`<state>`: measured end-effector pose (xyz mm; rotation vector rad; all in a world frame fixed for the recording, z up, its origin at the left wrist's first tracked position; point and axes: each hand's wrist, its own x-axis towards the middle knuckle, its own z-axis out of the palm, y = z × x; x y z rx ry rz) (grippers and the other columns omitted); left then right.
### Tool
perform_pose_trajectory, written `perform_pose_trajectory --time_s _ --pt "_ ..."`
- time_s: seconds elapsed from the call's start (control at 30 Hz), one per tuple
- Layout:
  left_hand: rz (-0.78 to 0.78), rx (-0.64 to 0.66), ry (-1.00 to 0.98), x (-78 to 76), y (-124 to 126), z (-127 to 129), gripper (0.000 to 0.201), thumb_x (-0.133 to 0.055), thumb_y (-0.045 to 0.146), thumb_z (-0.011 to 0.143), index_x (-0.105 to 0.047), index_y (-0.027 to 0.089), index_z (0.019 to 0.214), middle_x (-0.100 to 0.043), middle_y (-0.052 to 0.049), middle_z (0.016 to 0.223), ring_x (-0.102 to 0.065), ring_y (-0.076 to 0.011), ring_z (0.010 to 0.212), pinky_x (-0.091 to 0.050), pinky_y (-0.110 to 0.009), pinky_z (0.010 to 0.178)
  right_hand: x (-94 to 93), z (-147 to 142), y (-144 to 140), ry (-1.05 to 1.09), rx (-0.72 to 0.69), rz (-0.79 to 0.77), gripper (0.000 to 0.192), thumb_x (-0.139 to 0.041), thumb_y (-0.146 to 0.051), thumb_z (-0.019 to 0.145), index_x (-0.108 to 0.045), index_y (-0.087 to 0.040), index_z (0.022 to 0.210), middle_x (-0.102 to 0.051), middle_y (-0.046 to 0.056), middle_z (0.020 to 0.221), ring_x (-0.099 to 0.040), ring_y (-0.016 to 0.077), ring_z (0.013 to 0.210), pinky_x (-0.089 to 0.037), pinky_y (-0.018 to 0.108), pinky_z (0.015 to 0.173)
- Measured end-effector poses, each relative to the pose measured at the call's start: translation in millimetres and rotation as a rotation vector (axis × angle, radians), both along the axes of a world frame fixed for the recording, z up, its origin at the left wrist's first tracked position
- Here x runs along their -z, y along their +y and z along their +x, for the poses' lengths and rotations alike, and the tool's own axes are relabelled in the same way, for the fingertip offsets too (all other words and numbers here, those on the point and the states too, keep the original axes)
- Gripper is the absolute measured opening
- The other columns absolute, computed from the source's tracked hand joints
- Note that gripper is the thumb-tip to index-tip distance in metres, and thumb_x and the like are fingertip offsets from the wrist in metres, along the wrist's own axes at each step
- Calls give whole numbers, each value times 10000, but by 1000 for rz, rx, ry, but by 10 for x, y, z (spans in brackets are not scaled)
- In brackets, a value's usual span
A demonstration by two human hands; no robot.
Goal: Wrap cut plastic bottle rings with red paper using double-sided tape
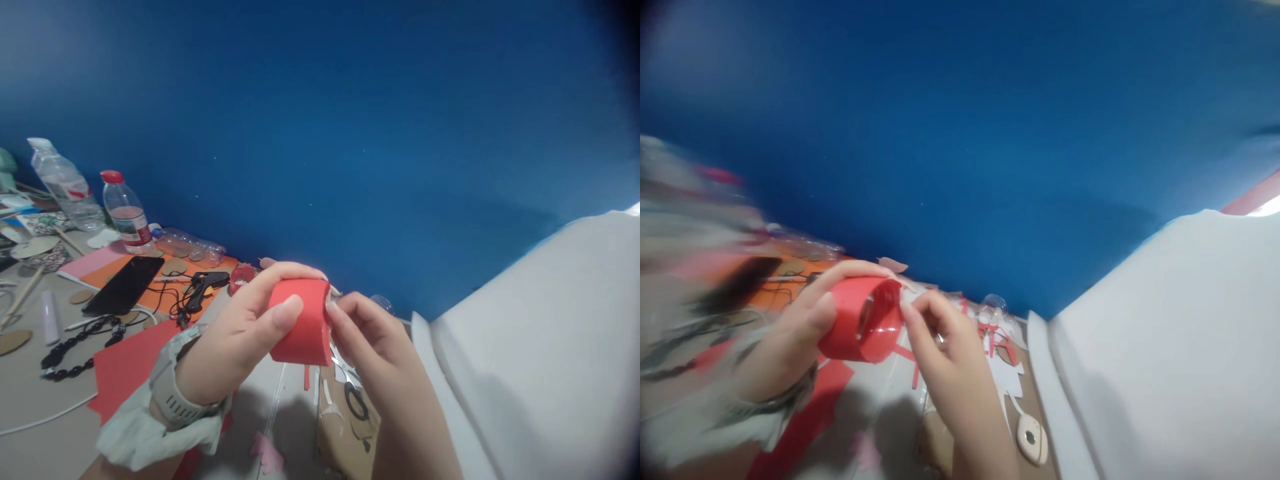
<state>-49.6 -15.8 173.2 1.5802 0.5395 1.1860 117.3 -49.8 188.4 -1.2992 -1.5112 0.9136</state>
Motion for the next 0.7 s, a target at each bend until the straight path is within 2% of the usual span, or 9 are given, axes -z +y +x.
perform_pose_trajectory --time_s 0.2,0.43,0.57,0.7 --pt "-55 33 8 -31 -10 -6 355 -433 517 921 -557 279 1152 -552 -41 1253 -567 -231 1082 -458 -311 881 13 -14 3 -21 10 34 268 -529 -382 900 -516 -210 695 -508 -24 639 -442 128 594 -321 250 525" --pt "-67 43 -48 -10 10 9 359 -395 519 935 -583 283 1130 -538 -18 1264 -560 -208 1089 -466 -273 886 14 -14 -4 -38 23 32 307 -487 -377 932 -482 -207 677 -447 -41 618 -389 104 565 -279 235 489" --pt "-148 43 -129 -28 1 25 384 -385 527 931 -598 256 1101 -543 -51 1254 -581 -231 1038 -537 -268 732 42 10 2 -74 6 93 296 -447 -374 959 -509 -215 717 -454 -46 629 -405 101 580 -304 237 521" --pt "-244 91 -171 -74 -11 39 448 -363 552 922 -588 209 1100 -558 -124 1255 -652 -238 832 -565 -286 532 45 1 -3 -112 16 152 260 -420 -343 980 -532 -233 772 -502 -50 669 -448 99 612 -347 225 557"
